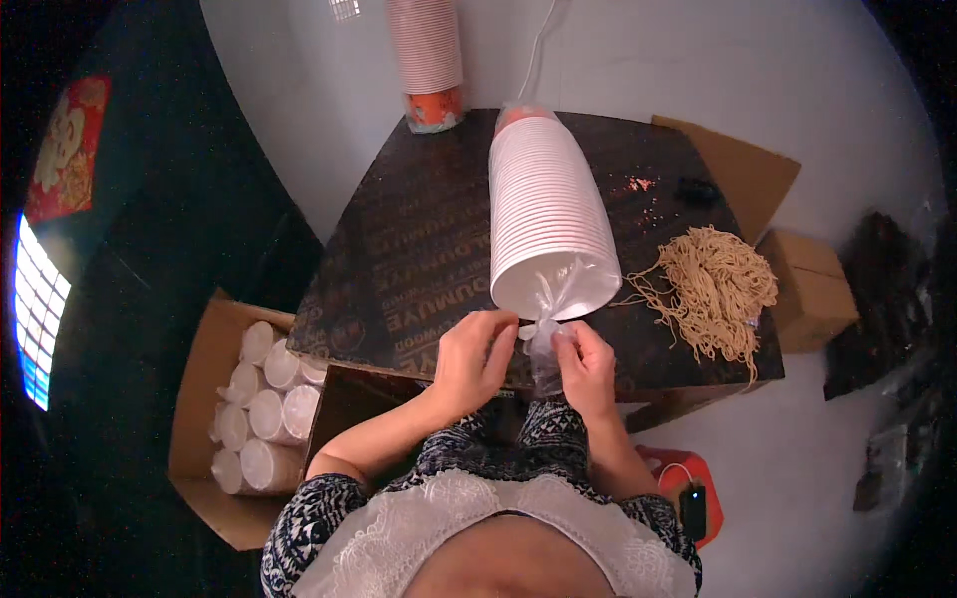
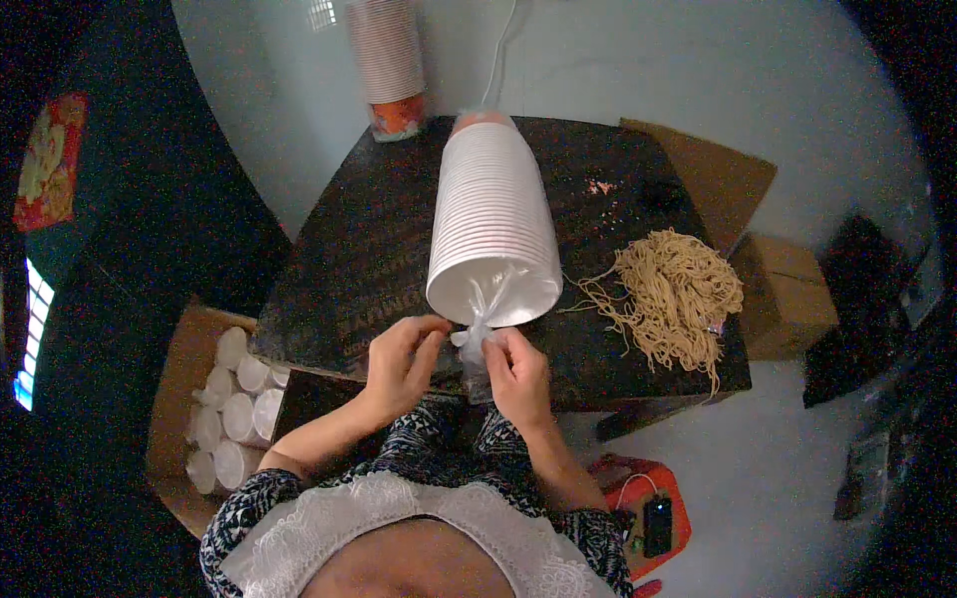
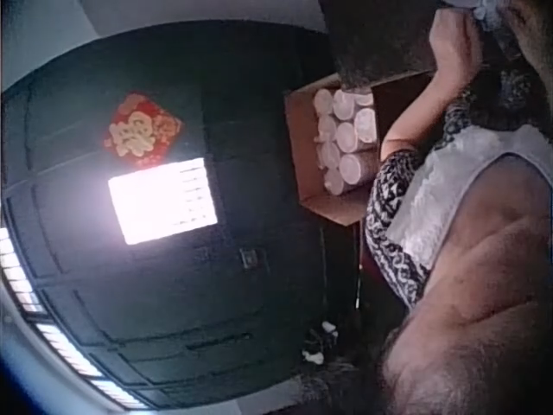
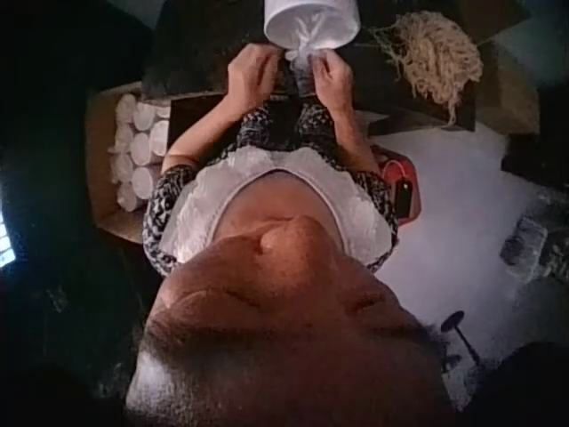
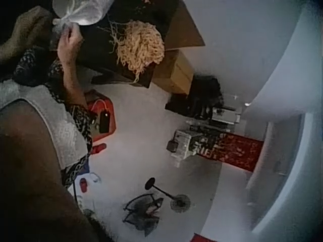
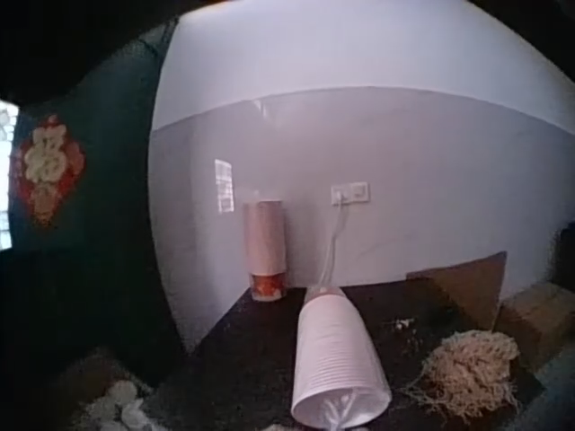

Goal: Tie a string to a paper bucket and bag a large stack of paper cups.

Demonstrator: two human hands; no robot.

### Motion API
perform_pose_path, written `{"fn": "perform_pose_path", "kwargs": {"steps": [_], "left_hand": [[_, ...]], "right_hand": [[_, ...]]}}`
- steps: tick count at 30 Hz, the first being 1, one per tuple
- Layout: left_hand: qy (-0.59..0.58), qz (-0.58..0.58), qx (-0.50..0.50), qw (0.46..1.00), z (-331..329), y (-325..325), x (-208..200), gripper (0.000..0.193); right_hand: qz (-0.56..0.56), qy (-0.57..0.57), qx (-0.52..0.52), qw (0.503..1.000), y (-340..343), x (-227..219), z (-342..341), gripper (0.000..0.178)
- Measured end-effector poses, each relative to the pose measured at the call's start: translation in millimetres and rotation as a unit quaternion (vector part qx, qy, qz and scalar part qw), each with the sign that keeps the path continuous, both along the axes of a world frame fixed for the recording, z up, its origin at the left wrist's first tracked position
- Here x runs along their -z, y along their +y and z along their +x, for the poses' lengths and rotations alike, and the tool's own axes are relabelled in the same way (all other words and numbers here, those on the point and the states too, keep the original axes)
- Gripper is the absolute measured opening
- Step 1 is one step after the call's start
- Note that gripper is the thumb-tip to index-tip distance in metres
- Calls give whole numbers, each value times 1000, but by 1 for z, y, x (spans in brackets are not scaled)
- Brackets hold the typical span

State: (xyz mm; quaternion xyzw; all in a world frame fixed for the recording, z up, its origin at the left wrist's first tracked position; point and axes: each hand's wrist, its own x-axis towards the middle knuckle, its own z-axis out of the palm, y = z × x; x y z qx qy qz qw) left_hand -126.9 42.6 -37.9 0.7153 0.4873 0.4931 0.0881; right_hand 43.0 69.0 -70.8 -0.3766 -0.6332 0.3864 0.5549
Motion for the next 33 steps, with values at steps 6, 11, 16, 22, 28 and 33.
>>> {"fn": "perform_pose_path", "kwargs": {"steps": [6,11,16,22,28,33], "left_hand": [[-313,-324,158,879,12,37,13,25],[-362,-458,238,776,2,38,19,19],[-448,-470,265,713,-5,29,11,10],[-479,-434,272,712,-1,23,8,7],[-490,-424,258,717,0,16,2,4],[-398,-295,217,841,-14,26,11,8]], "right_hand": [[21,-47,-28,998,-8,-3,-2,14],[-24,-28,-69,997,-10,0,6,17],[-247,226,-138,932,-9,-4,16,20],[-253,380,-123,881,-3,-6,27,20],[-210,452,-136,856,1,2,27,20],[-130,375,134,908,9,-28,51,18]]}}
